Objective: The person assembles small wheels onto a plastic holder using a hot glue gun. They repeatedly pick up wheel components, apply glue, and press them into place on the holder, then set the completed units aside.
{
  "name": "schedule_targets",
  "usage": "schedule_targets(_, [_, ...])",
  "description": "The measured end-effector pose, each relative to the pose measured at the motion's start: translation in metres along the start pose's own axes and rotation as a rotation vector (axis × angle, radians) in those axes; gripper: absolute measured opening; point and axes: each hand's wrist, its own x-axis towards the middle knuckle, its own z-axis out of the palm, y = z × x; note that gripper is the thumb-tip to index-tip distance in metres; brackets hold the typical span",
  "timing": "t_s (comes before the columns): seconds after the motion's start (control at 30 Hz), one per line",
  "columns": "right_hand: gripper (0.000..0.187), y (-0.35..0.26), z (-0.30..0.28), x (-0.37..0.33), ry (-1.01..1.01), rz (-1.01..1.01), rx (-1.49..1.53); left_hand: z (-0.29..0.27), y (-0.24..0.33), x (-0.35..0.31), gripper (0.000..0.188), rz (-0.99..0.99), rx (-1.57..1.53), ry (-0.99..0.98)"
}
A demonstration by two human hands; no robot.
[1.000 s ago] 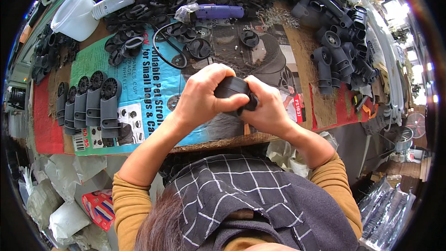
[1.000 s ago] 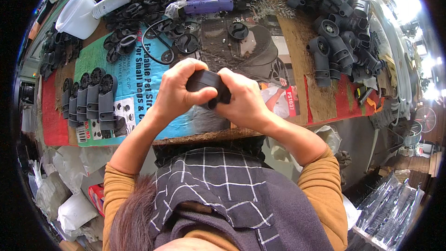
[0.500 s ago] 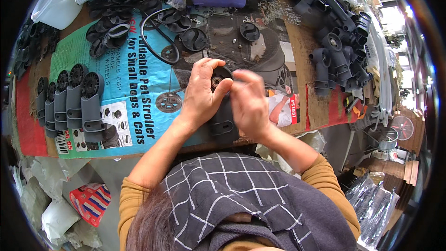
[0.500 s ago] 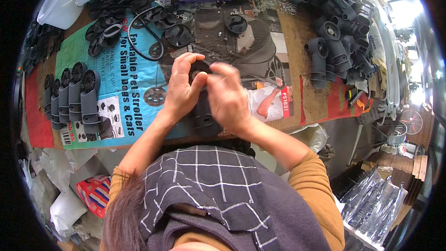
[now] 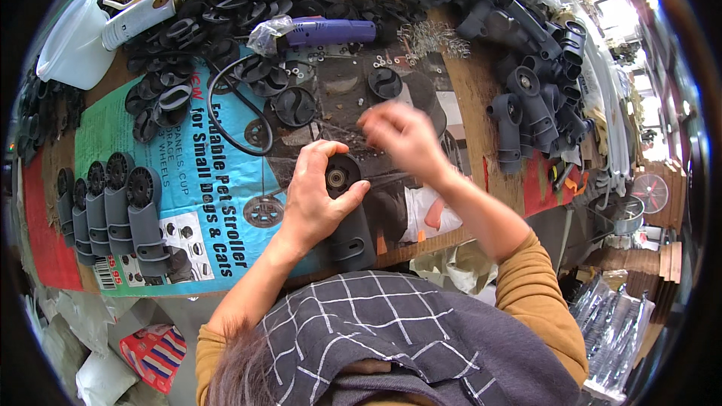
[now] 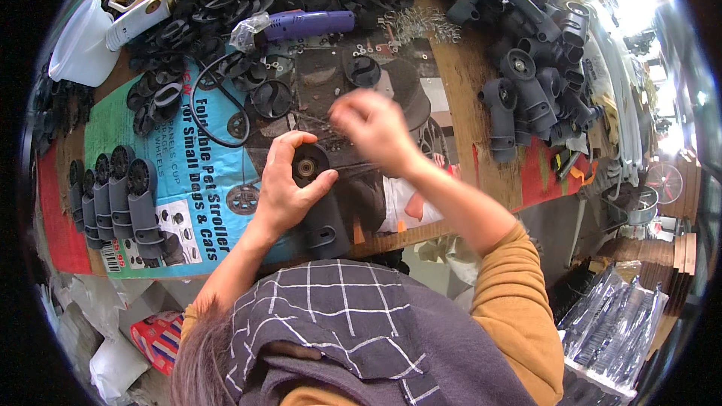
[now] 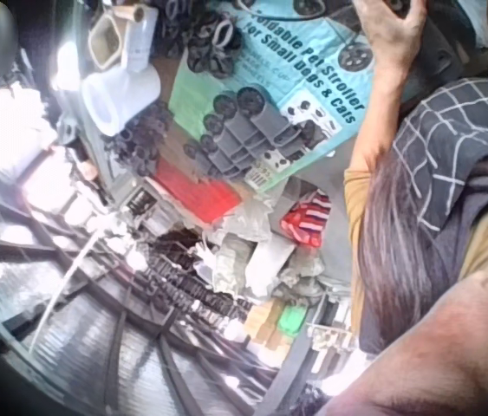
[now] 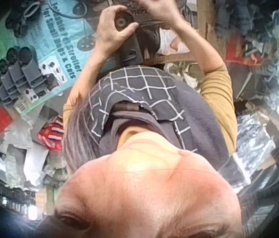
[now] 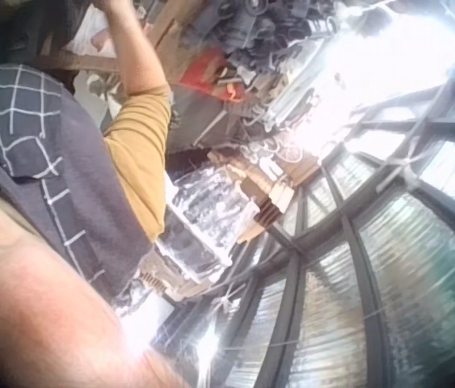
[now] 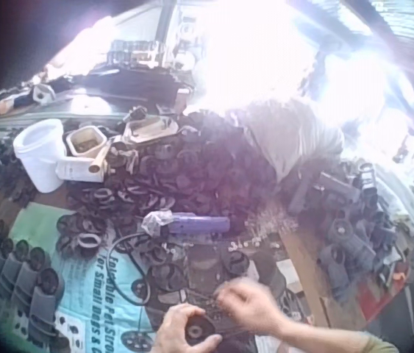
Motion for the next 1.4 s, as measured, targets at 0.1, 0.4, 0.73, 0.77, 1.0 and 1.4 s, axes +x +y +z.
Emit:
schedule_targets(0.1, [0.008,0.016,-0.041,0.073,0.381,-0.327,-0.667,0.001,0.002,-0.001,0.054,-0.025,-0.023,0.021])
schedule_targets(0.4, [0.009,0.054,-0.058,0.116,0.201,-0.473,-0.880,0.002,-0.001,0.000,0.053,0.031,-0.059,0.050])
schedule_targets(0.73, [0.010,0.019,-0.047,0.102,0.217,-0.413,-0.795,0.003,-0.003,-0.001,0.058,0.057,-0.020,0.054])
schedule_targets(0.77, [0.010,0.004,-0.038,0.092,0.247,-0.345,-0.732,0.003,-0.004,-0.002,0.059,0.069,-0.021,0.081])
schedule_targets(1.0, [0.010,-0.037,0.023,-0.025,-0.248,-0.280,-0.370,0.009,-0.012,-0.002,0.062,0.152,-0.008,0.156])
schedule_targets(1.4, [0.008,-0.040,0.017,-0.020,-0.040,-0.397,-0.430,0.008,-0.012,-0.002,0.062,0.167,-0.022,0.156])
